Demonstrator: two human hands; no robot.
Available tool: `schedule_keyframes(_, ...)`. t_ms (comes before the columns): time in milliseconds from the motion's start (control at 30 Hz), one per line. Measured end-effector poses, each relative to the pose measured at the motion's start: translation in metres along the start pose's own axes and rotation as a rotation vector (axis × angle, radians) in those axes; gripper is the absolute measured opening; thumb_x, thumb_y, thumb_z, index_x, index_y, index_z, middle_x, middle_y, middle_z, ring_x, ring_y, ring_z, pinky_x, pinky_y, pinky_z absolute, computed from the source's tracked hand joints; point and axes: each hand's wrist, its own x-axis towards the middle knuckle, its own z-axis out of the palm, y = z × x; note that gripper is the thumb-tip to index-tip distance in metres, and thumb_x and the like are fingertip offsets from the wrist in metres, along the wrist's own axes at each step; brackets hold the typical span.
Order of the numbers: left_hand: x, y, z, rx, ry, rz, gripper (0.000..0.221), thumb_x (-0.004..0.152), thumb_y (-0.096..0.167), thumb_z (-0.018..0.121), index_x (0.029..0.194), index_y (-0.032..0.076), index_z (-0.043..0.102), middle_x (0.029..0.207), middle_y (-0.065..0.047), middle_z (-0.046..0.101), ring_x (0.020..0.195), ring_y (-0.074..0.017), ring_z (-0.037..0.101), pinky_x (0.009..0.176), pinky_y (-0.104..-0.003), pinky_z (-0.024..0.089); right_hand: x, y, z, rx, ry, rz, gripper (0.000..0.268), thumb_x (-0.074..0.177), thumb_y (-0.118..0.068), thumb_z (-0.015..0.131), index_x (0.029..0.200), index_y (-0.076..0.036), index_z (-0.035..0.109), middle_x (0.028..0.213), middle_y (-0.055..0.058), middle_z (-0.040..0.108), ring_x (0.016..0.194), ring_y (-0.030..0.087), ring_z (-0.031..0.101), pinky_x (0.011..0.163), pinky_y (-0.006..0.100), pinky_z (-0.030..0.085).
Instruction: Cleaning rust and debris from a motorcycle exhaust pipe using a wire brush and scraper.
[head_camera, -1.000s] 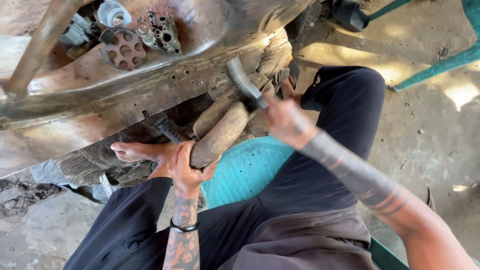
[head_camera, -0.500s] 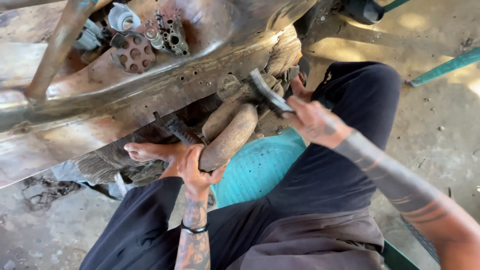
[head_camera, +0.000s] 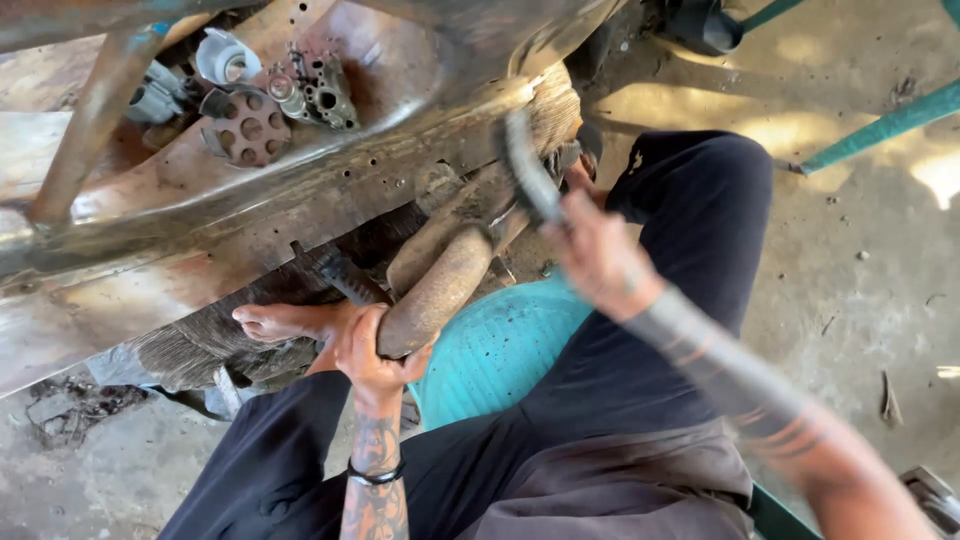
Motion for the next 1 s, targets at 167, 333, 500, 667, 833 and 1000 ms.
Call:
schedule_keyframes(167, 0.002, 0.008, -0.006, -0.053, -0.017, -0.024, 0.076, 0.086, 0.074, 0.067, 0.097, -0.002, 0.066, 0.083, -0.013, 0.067, 0.070, -0.0252, 0.069, 0.069, -0.037, 0.060, -0.049, -0.002, 0.051, 0.115, 0.051, 0.173, 0.021, 0.100, -0.015, 0.064, 0.090, -0.005, 0.048, 0.053, 0.025, 0.056, 0.042, 0.044, 0.057, 0.041, 0.047, 0.041)
schedule_keyframes(333, 0.016, 0.010, -0.003, -0.074, -0.037, -0.030, 0.077, 0.087, 0.075, 0.065, 0.096, -0.002, 0.065, 0.079, -0.011, 0.063, 0.065, -0.0253, 0.065, 0.064, -0.037, 0.056, -0.008, -0.027, 0.030, 0.276, 0.219, 0.152, 0.016, 0.102, -0.013, 0.061, 0.094, -0.004, 0.051, 0.057, 0.019, 0.055, 0.051, 0.029, 0.050, 0.049, 0.046, 0.040)
schedule_keyframes(500, 0.017, 0.006, -0.004, -0.036, -0.020, -0.022, 0.079, 0.087, 0.074, 0.066, 0.097, -0.004, 0.065, 0.081, -0.014, 0.063, 0.068, -0.0315, 0.068, 0.066, -0.039, 0.056, -0.038, -0.054, 0.080, 0.513, 0.235, 0.224, 0.012, 0.101, -0.007, 0.056, 0.107, 0.004, 0.053, 0.083, 0.038, 0.065, 0.065, 0.049, 0.055, 0.057, 0.054, 0.035)
schedule_keyframes(667, 0.011, 0.006, -0.004, -0.016, -0.020, -0.052, 0.079, 0.088, 0.075, 0.064, 0.102, -0.002, 0.067, 0.083, -0.012, 0.066, 0.068, -0.0254, 0.069, 0.066, -0.038, 0.059, -0.038, -0.032, 0.073, 0.661, 0.052, 0.416, 0.021, 0.105, -0.016, 0.053, 0.085, -0.011, 0.048, 0.046, 0.006, 0.051, 0.033, 0.016, 0.051, 0.028, 0.029, 0.041)
schedule_keyframes(833, 0.010, 0.010, -0.005, 0.020, 0.009, -0.032, 0.080, 0.085, 0.076, 0.068, 0.098, -0.003, 0.067, 0.082, -0.012, 0.065, 0.068, -0.0270, 0.069, 0.066, -0.037, 0.058, -0.019, -0.065, 0.093, 0.822, 0.256, 0.413, 0.011, 0.107, -0.013, 0.050, 0.097, -0.013, 0.044, 0.053, 0.003, 0.039, 0.040, 0.016, 0.042, 0.034, 0.033, 0.036)
schedule_keyframes(1000, 0.022, 0.002, 0.005, -0.025, 0.022, -0.045, 0.079, 0.084, 0.075, 0.069, 0.098, -0.003, 0.066, 0.082, -0.011, 0.064, 0.069, -0.0265, 0.068, 0.068, -0.037, 0.057, -0.054, -0.060, 0.096, 0.946, 0.159, 0.520, 0.013, 0.106, -0.010, 0.048, 0.094, -0.010, 0.042, 0.048, 0.003, 0.043, 0.031, 0.014, 0.044, 0.025, 0.029, 0.035)
